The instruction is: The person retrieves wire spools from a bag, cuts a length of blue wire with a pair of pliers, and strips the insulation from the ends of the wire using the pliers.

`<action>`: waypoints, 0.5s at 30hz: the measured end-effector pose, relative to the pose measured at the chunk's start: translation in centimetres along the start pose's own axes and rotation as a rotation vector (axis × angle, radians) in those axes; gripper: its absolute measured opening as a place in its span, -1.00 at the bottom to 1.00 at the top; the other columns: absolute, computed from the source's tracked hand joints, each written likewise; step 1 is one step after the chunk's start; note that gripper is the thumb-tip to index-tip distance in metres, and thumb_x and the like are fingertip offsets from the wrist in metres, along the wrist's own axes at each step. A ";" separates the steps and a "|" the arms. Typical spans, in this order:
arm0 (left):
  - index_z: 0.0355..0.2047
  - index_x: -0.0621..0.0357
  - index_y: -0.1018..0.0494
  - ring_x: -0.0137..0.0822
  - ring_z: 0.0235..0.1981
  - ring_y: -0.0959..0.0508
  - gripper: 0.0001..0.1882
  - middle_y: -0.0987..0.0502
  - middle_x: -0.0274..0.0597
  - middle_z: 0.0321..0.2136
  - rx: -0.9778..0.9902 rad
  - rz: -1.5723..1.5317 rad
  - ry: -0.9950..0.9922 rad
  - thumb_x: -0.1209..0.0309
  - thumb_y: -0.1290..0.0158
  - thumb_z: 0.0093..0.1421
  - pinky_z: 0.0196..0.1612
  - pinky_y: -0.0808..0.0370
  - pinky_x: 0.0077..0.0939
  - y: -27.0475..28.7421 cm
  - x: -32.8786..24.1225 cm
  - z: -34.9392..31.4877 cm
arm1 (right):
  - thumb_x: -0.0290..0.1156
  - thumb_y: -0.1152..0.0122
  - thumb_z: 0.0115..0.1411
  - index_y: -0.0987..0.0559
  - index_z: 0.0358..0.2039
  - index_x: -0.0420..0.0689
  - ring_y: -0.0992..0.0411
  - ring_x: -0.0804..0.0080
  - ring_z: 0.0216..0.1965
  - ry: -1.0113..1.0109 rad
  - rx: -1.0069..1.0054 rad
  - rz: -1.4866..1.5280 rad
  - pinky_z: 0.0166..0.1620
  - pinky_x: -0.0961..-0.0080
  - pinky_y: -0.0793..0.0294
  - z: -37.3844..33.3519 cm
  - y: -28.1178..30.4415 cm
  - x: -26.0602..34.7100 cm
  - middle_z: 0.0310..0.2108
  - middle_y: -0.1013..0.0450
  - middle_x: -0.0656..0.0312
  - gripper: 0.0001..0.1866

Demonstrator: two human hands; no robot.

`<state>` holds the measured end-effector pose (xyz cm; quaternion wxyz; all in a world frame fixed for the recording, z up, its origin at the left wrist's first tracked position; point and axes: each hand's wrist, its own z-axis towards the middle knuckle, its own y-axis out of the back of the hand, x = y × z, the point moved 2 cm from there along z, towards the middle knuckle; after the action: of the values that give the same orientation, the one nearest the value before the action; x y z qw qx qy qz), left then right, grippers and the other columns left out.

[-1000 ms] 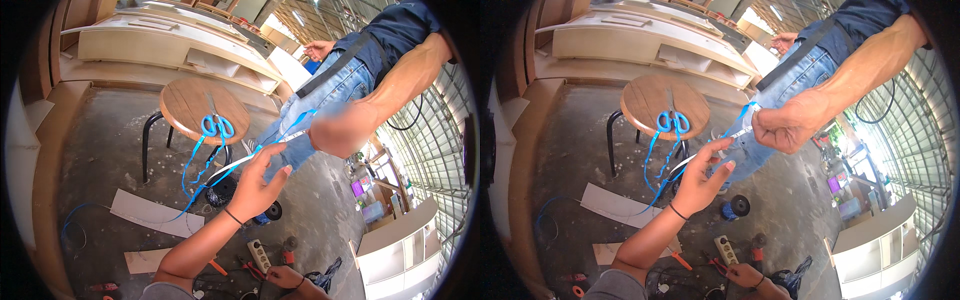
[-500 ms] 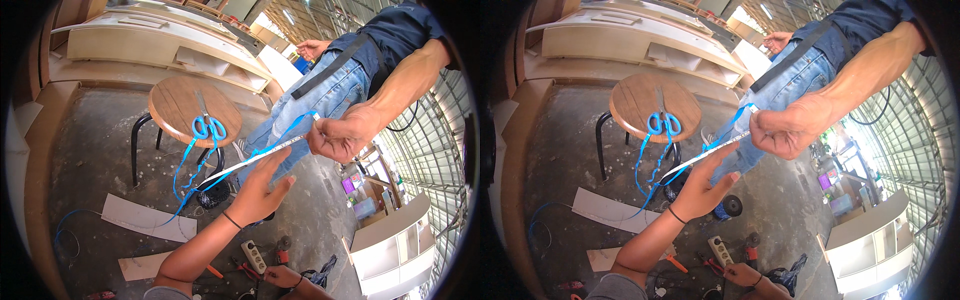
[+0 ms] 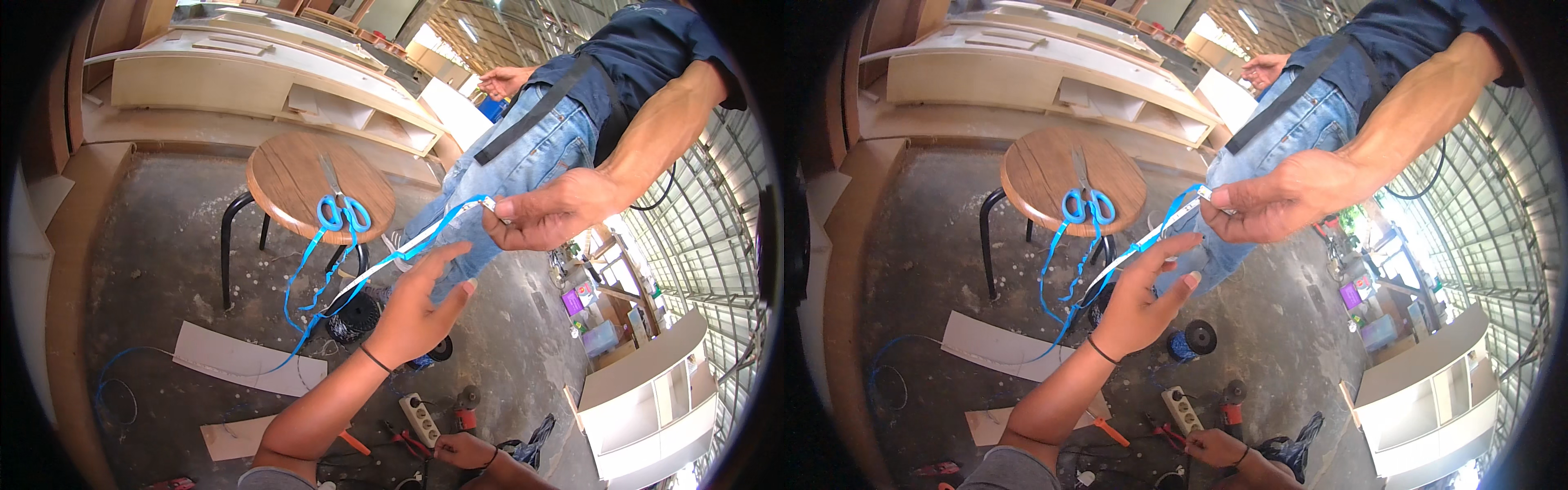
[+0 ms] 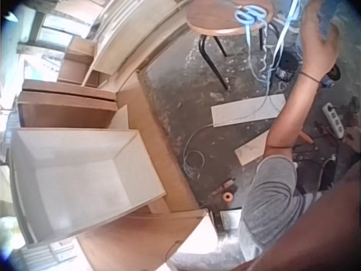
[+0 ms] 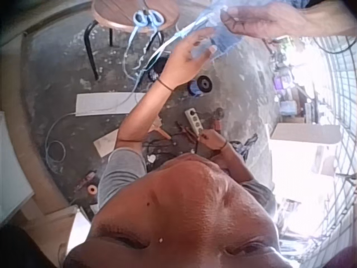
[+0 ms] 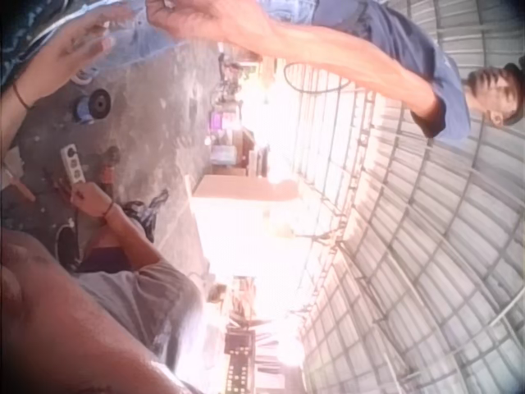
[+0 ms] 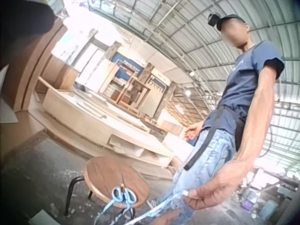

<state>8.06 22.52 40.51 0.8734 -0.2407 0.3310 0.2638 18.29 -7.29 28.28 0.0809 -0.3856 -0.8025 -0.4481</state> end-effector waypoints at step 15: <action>0.03 0.18 -0.27 -0.34 0.00 -0.38 -0.59 -0.42 -0.14 -0.03 -0.018 -0.059 0.021 0.46 0.02 0.15 0.02 -0.27 -0.39 0.4 -1.8 0.0 | -0.29 -0.04 0.12 -0.48 -0.35 -0.18 -0.47 0.32 -0.43 -0.012 0.044 -0.034 -0.32 0.44 -0.42 -0.3 0.0 1.4 -0.48 -0.48 0.11 -0.79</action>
<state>6.63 22.24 41.68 0.8752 -0.2611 0.3303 0.2384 17.23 -6.76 29.10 0.0770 -0.3728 -0.8189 -0.4295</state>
